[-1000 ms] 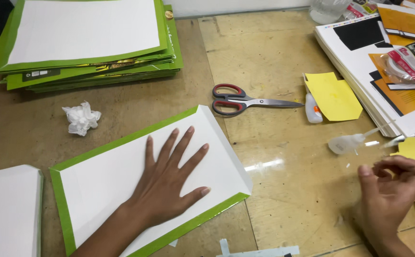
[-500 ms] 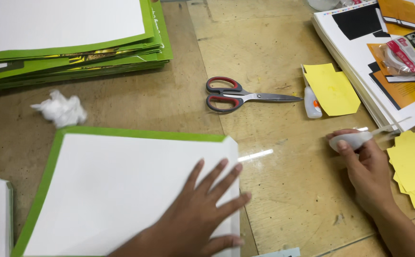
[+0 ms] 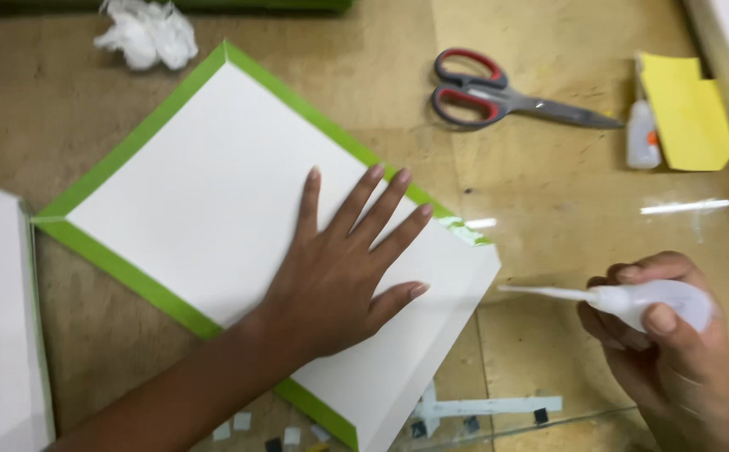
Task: The person applies glue to the edges of paper sheets and folds them to form boxes, using scissors to trim excess material.
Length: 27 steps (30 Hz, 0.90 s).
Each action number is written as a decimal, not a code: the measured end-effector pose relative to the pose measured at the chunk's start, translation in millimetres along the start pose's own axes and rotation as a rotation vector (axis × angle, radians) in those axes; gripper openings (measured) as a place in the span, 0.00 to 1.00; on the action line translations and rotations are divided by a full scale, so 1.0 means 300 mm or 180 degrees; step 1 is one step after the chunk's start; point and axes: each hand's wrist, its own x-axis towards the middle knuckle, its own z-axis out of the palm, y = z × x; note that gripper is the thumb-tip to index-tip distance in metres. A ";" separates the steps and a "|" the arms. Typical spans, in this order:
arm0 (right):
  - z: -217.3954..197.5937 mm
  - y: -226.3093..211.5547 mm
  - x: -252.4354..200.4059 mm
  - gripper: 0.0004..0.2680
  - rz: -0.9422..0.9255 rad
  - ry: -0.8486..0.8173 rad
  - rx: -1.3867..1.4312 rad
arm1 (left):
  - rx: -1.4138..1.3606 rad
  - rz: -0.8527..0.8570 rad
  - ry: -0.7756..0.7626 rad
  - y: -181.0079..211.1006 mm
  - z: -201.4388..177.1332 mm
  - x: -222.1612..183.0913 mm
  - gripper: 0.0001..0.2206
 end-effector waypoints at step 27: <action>-0.275 0.030 -0.034 0.22 0.4445 -0.2949 -0.4099 | 0.0499 -0.0088 -0.0168 -0.002 0.001 -0.018 0.37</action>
